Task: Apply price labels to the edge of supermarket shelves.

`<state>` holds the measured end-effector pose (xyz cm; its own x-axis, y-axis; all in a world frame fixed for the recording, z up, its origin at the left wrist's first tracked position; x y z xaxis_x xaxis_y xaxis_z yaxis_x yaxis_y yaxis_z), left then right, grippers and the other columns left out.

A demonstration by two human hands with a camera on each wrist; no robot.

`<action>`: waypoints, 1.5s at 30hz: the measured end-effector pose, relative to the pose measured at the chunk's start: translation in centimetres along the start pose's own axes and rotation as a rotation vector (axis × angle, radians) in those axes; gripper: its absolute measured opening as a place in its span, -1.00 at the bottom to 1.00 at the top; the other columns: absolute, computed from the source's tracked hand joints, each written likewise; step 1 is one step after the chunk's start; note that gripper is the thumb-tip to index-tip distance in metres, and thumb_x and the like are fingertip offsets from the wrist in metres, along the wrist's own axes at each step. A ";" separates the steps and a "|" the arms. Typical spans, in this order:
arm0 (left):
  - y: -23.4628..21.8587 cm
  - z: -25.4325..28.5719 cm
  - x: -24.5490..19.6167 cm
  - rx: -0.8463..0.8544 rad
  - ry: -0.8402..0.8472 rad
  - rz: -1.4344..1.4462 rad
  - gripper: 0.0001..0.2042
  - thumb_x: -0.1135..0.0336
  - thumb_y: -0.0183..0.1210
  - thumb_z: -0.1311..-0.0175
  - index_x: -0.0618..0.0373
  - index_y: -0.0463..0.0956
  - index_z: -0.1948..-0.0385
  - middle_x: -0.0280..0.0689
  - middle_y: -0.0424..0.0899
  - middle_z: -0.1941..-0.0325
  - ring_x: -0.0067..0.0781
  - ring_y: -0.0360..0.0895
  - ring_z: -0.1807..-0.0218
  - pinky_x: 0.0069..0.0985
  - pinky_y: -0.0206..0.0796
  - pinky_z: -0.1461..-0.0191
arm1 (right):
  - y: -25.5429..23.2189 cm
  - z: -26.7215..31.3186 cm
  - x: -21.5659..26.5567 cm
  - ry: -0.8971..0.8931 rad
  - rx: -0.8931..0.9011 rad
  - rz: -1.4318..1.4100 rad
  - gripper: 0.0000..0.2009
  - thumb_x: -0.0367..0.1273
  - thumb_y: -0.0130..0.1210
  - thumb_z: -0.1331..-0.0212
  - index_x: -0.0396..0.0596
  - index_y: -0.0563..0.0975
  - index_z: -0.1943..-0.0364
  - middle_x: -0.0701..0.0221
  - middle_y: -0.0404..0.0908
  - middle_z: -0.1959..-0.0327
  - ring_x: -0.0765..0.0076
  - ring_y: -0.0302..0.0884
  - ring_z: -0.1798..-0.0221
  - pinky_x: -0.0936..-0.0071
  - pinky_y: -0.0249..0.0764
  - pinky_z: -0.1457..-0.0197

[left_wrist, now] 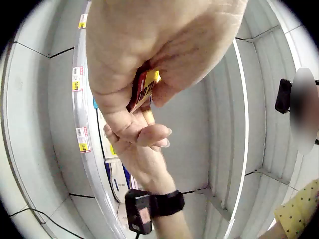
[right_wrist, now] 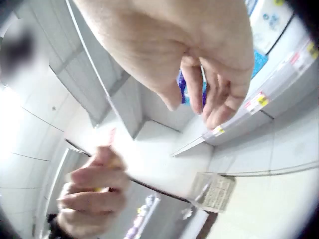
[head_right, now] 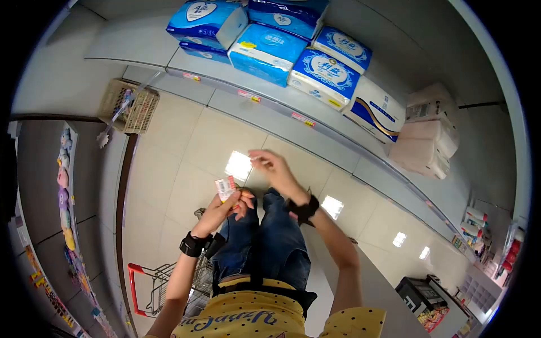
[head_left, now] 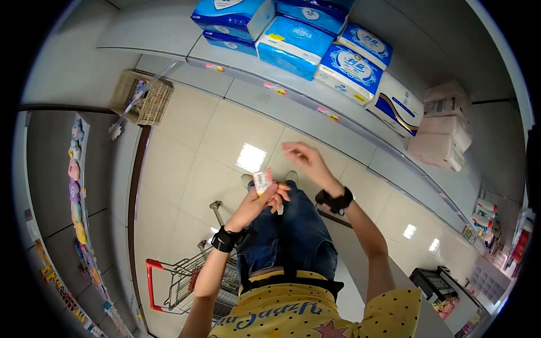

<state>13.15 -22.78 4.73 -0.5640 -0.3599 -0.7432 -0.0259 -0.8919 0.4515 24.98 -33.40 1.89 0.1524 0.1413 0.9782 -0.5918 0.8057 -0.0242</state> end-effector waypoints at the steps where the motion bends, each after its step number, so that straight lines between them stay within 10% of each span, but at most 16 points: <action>1: 0.8 -0.1 -0.2 0.028 -0.001 0.004 -0.63 0.17 -0.23 -0.53 0.32 0.43 0.04 -0.28 0.58 0.31 -0.59 0.43 0.45 -0.65 0.29 0.37 | 1.5 1.0 1.9 -0.036 0.029 -0.054 -0.75 -0.45 0.03 -0.28 -0.14 0.53 -0.02 0.37 0.60 0.06 0.54 0.53 0.15 0.51 0.44 0.14; 15: 2.3 -0.8 1.2 0.001 -0.016 -0.158 -0.62 0.13 -0.20 -0.52 0.26 0.48 0.28 -0.27 0.61 0.50 -0.57 0.51 0.59 -0.68 0.35 0.48 | 1.5 7.1 9.6 -0.394 -0.122 0.447 -0.72 -0.53 0.09 -0.16 -0.18 0.55 0.01 0.20 0.58 -0.01 0.10 0.56 0.01 0.33 0.49 -0.04; 27: 4.0 -0.3 -1.7 -0.201 0.213 -0.495 -0.72 0.33 -0.20 -0.50 0.35 0.42 0.31 -0.25 0.53 0.56 -0.52 0.48 0.61 -0.59 0.36 0.52 | 0.4 8.7 10.3 -0.439 -0.293 0.447 -0.71 -0.52 0.16 -0.11 -0.13 0.57 0.03 0.29 0.58 0.01 0.11 0.57 0.04 0.31 0.52 0.01; 45: 5.3 0.2 -2.0 -0.106 0.043 -0.196 -0.70 0.24 -0.20 -0.51 0.30 0.43 0.17 -0.31 0.51 0.54 -0.62 0.39 0.68 -0.69 0.25 0.63 | 1.6 10.5 9.7 -0.550 -0.213 0.724 -0.56 -0.51 0.11 -0.15 -0.30 0.41 -0.16 0.10 0.44 -0.19 0.05 0.48 -0.17 0.29 0.45 -0.17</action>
<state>13.92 -26.71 8.70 -0.5208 -0.1862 -0.8331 -0.0435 -0.9689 0.2437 17.15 -36.78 13.48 -0.6251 0.4017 0.6692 -0.2306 0.7241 -0.6500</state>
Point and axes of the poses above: each hand's wrist, its own z-axis away from the middle knuckle, its own y-axis out of the palm, x = y × z, the point moved 8 cm from there along -z, towards the middle knuckle
